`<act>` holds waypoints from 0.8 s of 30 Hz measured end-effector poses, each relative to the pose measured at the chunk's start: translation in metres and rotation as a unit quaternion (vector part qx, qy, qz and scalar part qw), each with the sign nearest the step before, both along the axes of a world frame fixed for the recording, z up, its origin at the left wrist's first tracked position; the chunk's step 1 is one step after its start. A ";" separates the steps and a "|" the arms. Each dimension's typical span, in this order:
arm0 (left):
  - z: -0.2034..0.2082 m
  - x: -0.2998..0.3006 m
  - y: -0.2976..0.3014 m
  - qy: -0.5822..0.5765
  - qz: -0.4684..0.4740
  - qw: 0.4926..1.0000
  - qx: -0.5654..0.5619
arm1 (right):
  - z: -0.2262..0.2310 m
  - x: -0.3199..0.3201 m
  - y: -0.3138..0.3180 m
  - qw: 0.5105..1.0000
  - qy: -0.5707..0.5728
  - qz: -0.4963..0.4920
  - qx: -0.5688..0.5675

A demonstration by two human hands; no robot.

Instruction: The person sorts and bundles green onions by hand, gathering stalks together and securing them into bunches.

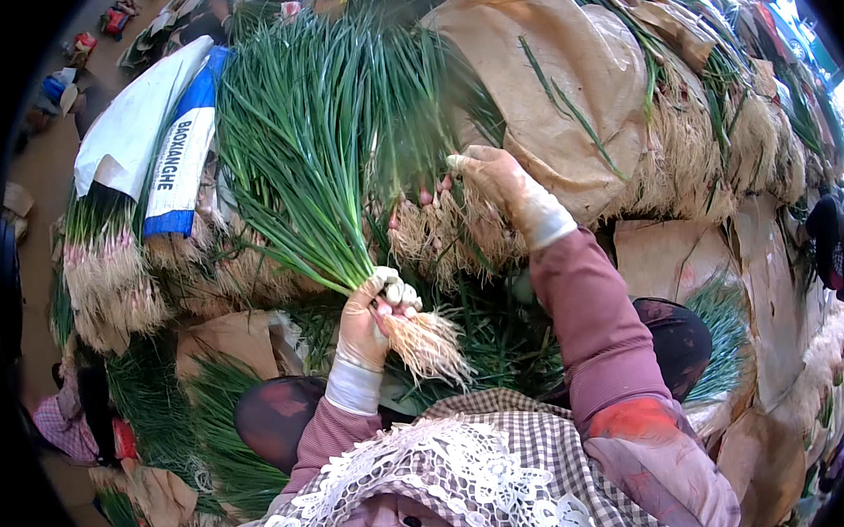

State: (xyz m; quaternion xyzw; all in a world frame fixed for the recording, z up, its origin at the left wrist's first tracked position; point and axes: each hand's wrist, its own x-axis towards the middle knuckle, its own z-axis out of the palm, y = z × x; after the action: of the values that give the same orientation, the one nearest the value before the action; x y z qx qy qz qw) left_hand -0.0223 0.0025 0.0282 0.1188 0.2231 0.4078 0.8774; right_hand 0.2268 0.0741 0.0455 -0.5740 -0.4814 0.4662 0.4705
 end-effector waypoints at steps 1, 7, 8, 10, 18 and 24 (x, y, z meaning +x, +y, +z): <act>-0.001 0.000 0.004 -0.009 0.007 1.000 -0.013 | 0.006 -0.007 -0.013 0.998 -0.044 0.006 -0.032; -0.018 0.007 0.009 0.086 -0.051 0.993 -0.059 | 0.012 -0.070 -0.088 0.838 -0.442 0.319 -0.008; -0.019 0.005 0.009 0.114 -0.051 0.992 -0.021 | 0.007 -0.067 -0.088 0.854 -0.401 0.331 -0.014; -0.021 0.005 0.004 0.126 -0.035 0.991 -0.017 | -0.009 -0.062 -0.078 0.970 -0.189 0.149 -0.036; -0.016 0.005 -0.008 0.026 -0.029 0.999 0.016 | -0.055 -0.098 -0.064 0.936 0.311 0.104 -0.129; -0.009 0.005 -0.008 0.021 -0.028 0.999 0.033 | -0.062 -0.097 -0.079 0.997 0.043 0.046 -0.033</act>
State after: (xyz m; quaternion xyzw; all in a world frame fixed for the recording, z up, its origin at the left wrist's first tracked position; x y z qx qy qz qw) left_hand -0.0177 -0.0059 0.0190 0.1628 0.2242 0.3881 0.8790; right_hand 0.1303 -0.0052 -0.0166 -0.5458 -0.4707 0.5273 0.4500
